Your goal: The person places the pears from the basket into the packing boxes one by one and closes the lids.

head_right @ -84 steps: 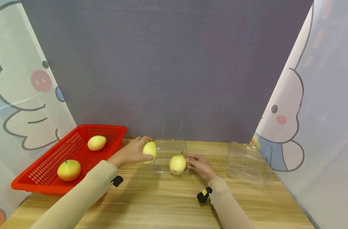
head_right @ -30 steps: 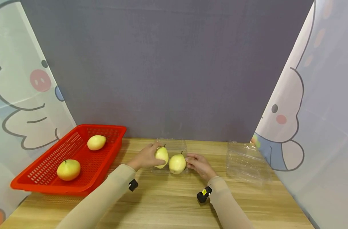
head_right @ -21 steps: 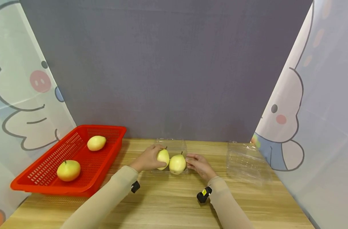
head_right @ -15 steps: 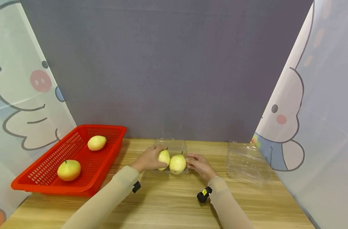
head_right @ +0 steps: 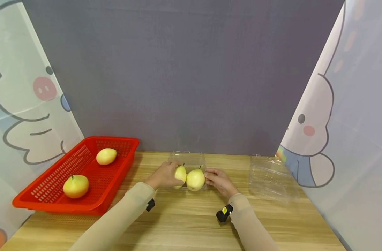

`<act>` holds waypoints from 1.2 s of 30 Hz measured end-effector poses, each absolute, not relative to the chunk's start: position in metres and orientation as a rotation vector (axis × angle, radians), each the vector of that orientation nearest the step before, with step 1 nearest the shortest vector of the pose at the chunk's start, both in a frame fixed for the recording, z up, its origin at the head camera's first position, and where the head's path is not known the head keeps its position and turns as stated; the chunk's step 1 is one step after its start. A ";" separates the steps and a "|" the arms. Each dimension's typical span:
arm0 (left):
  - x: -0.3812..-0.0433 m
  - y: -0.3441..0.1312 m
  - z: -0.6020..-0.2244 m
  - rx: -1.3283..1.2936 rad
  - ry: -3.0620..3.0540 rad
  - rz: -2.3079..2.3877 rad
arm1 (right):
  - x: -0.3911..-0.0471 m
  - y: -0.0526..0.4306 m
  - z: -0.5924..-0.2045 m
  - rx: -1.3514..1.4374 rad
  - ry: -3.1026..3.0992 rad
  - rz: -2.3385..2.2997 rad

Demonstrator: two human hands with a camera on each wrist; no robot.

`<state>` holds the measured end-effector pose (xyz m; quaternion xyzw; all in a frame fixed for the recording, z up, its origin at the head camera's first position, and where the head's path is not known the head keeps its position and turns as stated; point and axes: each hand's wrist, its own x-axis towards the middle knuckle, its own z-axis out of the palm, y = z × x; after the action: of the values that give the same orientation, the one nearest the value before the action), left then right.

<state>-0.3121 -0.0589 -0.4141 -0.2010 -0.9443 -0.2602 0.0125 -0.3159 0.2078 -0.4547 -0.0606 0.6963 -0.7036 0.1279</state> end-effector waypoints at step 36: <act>-0.323 -0.074 -0.422 -0.753 -2.866 -1.181 | -0.318 0.208 -0.458 -0.179 2.002 -2.053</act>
<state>-0.3225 -0.0736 -0.4216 -0.2360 -0.8981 -0.3702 -0.0245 -0.3180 0.2084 -0.4579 -0.0619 0.6905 -0.7081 0.1341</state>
